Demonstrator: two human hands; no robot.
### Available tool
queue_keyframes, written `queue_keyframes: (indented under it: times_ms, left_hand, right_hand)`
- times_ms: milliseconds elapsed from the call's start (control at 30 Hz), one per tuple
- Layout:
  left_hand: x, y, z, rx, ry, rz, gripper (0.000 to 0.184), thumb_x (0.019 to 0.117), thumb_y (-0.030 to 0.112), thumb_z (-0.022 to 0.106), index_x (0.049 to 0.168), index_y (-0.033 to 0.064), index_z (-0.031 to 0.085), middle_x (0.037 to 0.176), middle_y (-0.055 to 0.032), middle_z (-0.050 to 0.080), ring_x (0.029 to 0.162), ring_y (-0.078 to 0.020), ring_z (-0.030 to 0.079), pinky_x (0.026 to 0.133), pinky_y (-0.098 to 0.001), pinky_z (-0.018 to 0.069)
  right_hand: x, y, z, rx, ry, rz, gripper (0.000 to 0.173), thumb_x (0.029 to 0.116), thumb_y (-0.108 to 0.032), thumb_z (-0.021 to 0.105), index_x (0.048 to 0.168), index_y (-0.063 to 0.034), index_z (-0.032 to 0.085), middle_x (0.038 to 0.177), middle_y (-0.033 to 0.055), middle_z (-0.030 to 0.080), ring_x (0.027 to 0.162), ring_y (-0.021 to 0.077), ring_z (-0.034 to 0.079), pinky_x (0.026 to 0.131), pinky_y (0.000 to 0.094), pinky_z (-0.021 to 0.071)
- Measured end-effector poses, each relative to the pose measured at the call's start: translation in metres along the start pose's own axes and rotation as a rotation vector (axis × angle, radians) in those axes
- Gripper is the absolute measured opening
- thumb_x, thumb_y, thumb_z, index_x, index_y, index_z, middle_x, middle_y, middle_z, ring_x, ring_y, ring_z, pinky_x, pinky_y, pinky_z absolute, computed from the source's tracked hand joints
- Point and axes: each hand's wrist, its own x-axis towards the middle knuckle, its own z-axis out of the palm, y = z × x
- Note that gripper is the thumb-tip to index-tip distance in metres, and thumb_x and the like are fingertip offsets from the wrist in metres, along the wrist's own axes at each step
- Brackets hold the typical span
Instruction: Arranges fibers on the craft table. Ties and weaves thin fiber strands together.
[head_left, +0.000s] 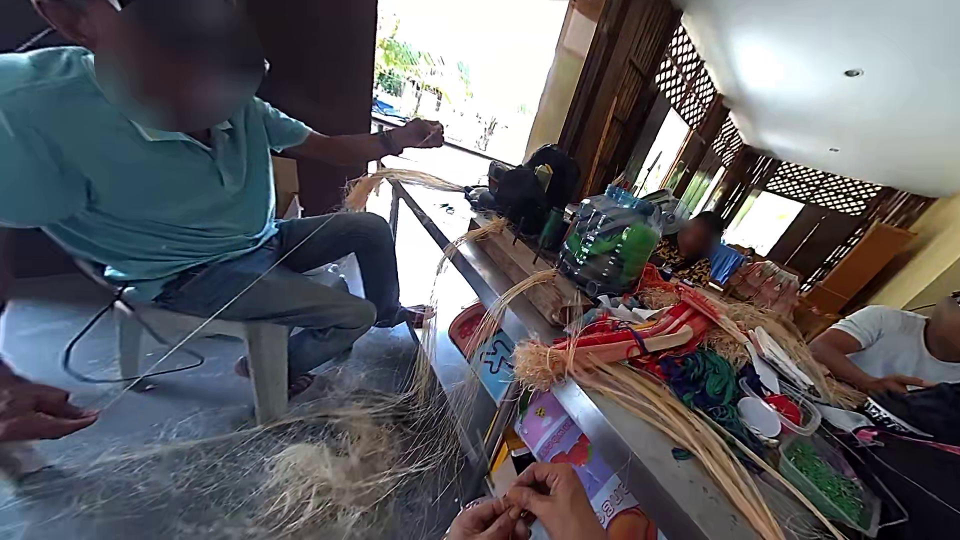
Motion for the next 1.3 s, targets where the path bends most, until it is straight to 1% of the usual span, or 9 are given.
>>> queue_keyframes:
  times_ms: [100, 167, 267, 367, 500, 767, 1033, 1200, 1300]
  left_hand:
    - [-0.002, 0.005, 0.003, -0.02, 0.003, -0.009, 0.021, 0.102, -0.003, 0.049, 0.092, 0.0037, 0.066, 0.073, -0.0008, 0.071, 0.067, -0.0092, 0.069, 0.068, -0.0259, 0.0604]
    - [-0.003, 0.009, 0.004, -0.047, -0.005, -0.048, 0.02, 0.1036, -0.001, 0.049, 0.092, 0.004, 0.064, 0.074, -0.0018, 0.069, 0.064, -0.0093, 0.068, 0.064, -0.0248, 0.0597]
    - [-0.003, 0.007, 0.001, -0.048, -0.022, -0.059, 0.019, 0.1032, 0.001, 0.05, 0.091, 0.0071, 0.063, 0.071, 0.0032, 0.062, 0.052, 0.0008, 0.05, 0.048, -0.014, 0.0418]
    - [0.0, 0.006, -0.002, -0.056, -0.01, -0.04, 0.019, 0.1015, -0.001, 0.053, 0.089, 0.0058, 0.066, 0.069, 0.0038, 0.062, 0.048, 0.0028, 0.044, 0.045, -0.0128, 0.0363]
    - [0.002, 0.009, -0.005, -0.041, 0.012, -0.037, 0.02, 0.1006, -0.001, 0.055, 0.088, 0.0041, 0.069, 0.067, 0.004, 0.062, 0.047, 0.003, 0.043, 0.044, -0.0131, 0.0356]
    - [0.0, 0.012, -0.009, -0.07, 0.004, -0.048, 0.022, 0.1006, -0.002, 0.054, 0.086, 0.0034, 0.071, 0.066, 0.004, 0.062, 0.045, 0.0039, 0.039, 0.042, -0.0126, 0.0328]
    - [-0.001, 0.01, -0.008, -0.1, 0.026, -0.065, 0.023, 0.1012, 0.0, 0.054, 0.087, 0.0021, 0.072, 0.067, 0.0015, 0.064, 0.044, 0.003, 0.04, 0.042, -0.0129, 0.0333]
    - [-0.001, 0.011, -0.008, -0.087, 0.022, -0.114, 0.024, 0.103, 0.002, 0.053, 0.09, 0.0012, 0.074, 0.074, -0.0032, 0.073, 0.046, 0.0022, 0.051, 0.043, -0.0128, 0.0397]
    - [-0.001, 0.011, -0.009, -0.083, 0.012, -0.122, 0.025, 0.1028, 0.001, 0.053, 0.089, 0.0015, 0.074, 0.073, -0.0038, 0.073, 0.046, 0.0013, 0.053, 0.043, -0.0131, 0.0407]
  right_hand:
    - [0.0, 0.001, 0.001, 0.09, 0.025, 0.028, 0.009, 0.0957, -0.001, 0.065, 0.097, 0.0054, 0.071, 0.082, 0.0042, 0.071, 0.073, 0.0052, 0.067, 0.072, 0.0245, 0.0581]
    - [0.001, 0.005, 0.002, 0.139, 0.041, 0.035, 0.008, 0.0952, -0.001, 0.065, 0.096, 0.0045, 0.071, 0.08, 0.0033, 0.071, 0.071, 0.0056, 0.068, 0.07, 0.0247, 0.0596]
    - [0.002, 0.008, 0.004, 0.15, 0.049, 0.037, 0.007, 0.0947, 0.001, 0.065, 0.094, 0.0039, 0.072, 0.078, 0.0027, 0.071, 0.07, 0.0058, 0.069, 0.071, 0.0246, 0.0605]
    - [0.004, 0.005, 0.004, 0.187, 0.039, 0.066, 0.007, 0.0937, 0.003, 0.066, 0.094, 0.0038, 0.073, 0.08, 0.0034, 0.073, 0.071, 0.0065, 0.07, 0.072, 0.0246, 0.061]
    - [0.009, 0.003, -0.004, 0.308, -0.079, 0.114, 0.013, 0.0929, 0.008, 0.063, 0.102, 0.0054, 0.072, 0.089, 0.0062, 0.075, 0.078, 0.0106, 0.072, 0.075, 0.0276, 0.0623]
    - [0.014, 0.009, -0.01, 0.453, -0.128, 0.164, 0.02, 0.0944, 0.012, 0.056, 0.101, 0.005, 0.074, 0.093, 0.0092, 0.077, 0.08, 0.0149, 0.075, 0.078, 0.0314, 0.0633]
    - [0.015, 0.012, -0.002, 0.523, -0.027, 0.158, 0.018, 0.092, 0.014, 0.059, 0.088, 0.0032, 0.073, 0.082, 0.0099, 0.076, 0.071, 0.0152, 0.074, 0.071, 0.0311, 0.0638]
    - [0.013, 0.008, -0.001, 0.48, -0.024, 0.182, 0.017, 0.0901, 0.016, 0.062, 0.087, 0.0038, 0.074, 0.082, 0.0089, 0.076, 0.069, 0.012, 0.073, 0.067, 0.0267, 0.0628]
    - [0.014, 0.009, -0.002, 0.461, -0.029, 0.185, 0.016, 0.0897, 0.016, 0.063, 0.087, 0.0044, 0.074, 0.081, 0.0091, 0.076, 0.068, 0.0118, 0.073, 0.067, 0.0268, 0.063]
